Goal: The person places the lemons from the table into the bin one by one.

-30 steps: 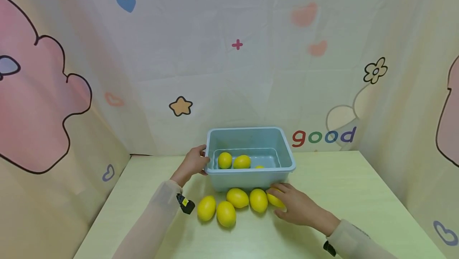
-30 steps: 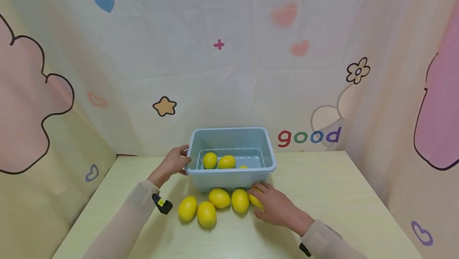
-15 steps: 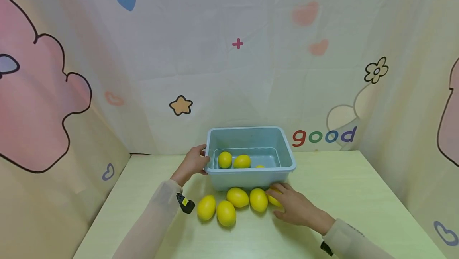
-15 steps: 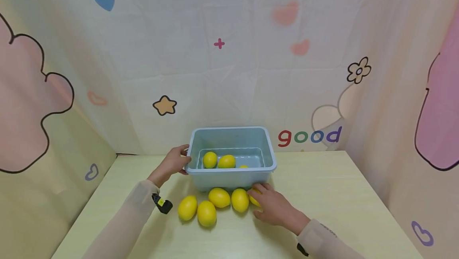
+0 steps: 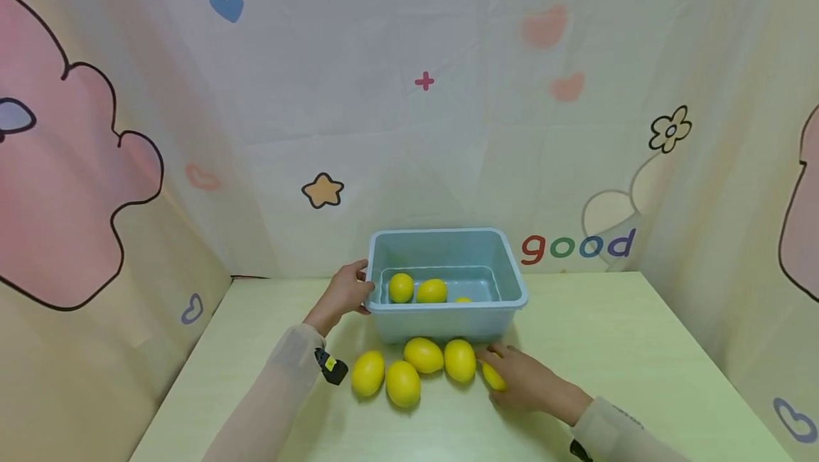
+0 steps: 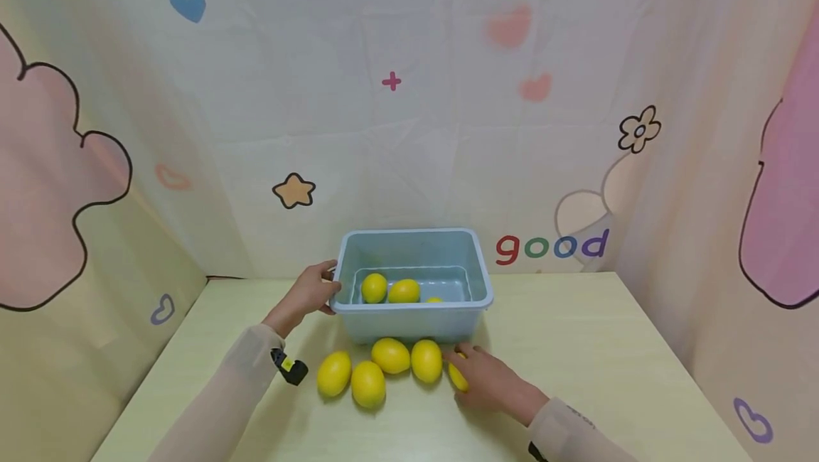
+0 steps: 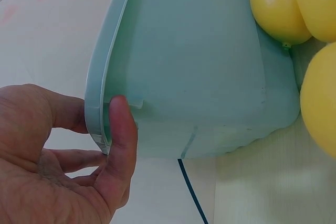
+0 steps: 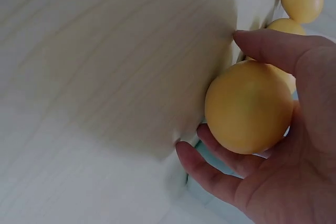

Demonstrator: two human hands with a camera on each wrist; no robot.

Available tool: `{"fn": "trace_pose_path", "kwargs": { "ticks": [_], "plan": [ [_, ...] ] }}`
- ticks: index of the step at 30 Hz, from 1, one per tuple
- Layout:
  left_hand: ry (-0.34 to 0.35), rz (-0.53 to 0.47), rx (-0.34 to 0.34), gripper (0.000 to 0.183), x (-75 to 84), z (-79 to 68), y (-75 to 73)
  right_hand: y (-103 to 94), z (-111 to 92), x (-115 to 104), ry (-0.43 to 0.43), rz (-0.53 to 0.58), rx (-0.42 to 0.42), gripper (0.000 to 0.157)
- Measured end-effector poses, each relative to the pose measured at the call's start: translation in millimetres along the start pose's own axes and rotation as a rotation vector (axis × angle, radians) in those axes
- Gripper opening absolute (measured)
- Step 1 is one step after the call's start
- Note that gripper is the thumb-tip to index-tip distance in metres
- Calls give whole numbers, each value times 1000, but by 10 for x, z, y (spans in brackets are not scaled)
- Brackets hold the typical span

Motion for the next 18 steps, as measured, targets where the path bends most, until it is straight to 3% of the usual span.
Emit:
{"fn": "trace_pose_path", "kwargs": {
  "ticks": [18],
  "plan": [
    [6,14,-6,53,-11,-7,18,-9,-73,-118,-107,-67,99,37]
  ]
}}
Point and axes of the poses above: each hand's wrist, its own z-axis towards the middle knuckle, its own y-axis out of the palm, x = y × z, the point moved 8 cm from there along z, towards the middle knuckle, and after that the axes turned 15 degrees about -z, right-handed, at the moved point
